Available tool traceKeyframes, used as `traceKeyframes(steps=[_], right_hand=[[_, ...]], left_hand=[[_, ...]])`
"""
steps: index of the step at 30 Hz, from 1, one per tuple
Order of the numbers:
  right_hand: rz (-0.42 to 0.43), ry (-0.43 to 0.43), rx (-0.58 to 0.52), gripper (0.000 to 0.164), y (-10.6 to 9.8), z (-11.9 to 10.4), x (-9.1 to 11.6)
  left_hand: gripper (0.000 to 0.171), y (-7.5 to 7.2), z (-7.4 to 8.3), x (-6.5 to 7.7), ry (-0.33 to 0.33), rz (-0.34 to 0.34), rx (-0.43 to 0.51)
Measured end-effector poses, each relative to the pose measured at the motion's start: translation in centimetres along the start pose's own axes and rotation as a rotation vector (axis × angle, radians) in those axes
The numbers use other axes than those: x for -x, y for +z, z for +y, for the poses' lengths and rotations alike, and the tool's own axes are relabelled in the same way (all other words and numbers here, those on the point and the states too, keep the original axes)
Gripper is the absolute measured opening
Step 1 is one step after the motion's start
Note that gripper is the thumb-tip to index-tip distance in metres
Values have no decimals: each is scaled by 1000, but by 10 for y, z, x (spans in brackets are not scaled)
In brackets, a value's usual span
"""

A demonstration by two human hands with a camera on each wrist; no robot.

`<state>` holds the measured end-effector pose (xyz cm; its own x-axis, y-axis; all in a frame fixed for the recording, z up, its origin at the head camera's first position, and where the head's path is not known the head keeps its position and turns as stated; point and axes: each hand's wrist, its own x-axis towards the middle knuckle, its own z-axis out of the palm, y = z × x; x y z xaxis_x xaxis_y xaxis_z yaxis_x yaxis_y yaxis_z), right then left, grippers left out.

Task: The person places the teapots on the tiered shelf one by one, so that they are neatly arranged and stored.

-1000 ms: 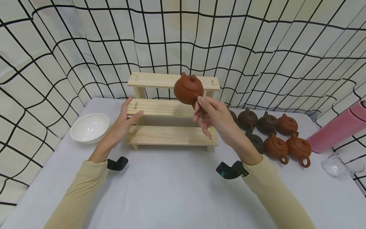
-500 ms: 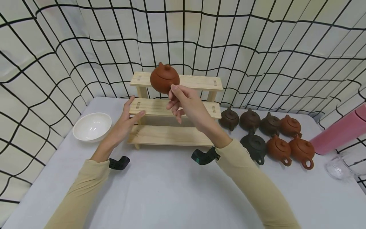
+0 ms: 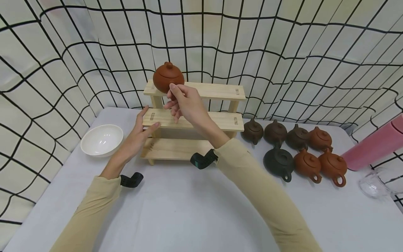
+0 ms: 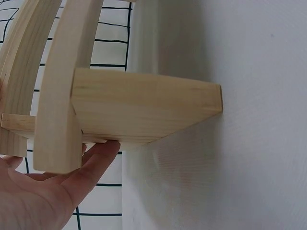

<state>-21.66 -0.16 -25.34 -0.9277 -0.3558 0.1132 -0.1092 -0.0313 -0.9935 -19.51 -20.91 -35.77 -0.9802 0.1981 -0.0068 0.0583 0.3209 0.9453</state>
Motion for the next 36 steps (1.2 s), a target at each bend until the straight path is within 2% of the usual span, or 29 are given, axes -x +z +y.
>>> traceKeyframes(steps=[8,14,26,36], right_hand=[[65,11,10,36,11,5,-13],[83,15,34,39,13,8,-17],[41,-3,90,43,13,8,-21],[9,-7,59,39,14,12,-22]], left_hand=[[88,1,1,1,2,-8,9],[87,1,1,1,0,-3,5],[88,1,5,0,1,-8,18],[87,0,2,1,-10,1,-4]])
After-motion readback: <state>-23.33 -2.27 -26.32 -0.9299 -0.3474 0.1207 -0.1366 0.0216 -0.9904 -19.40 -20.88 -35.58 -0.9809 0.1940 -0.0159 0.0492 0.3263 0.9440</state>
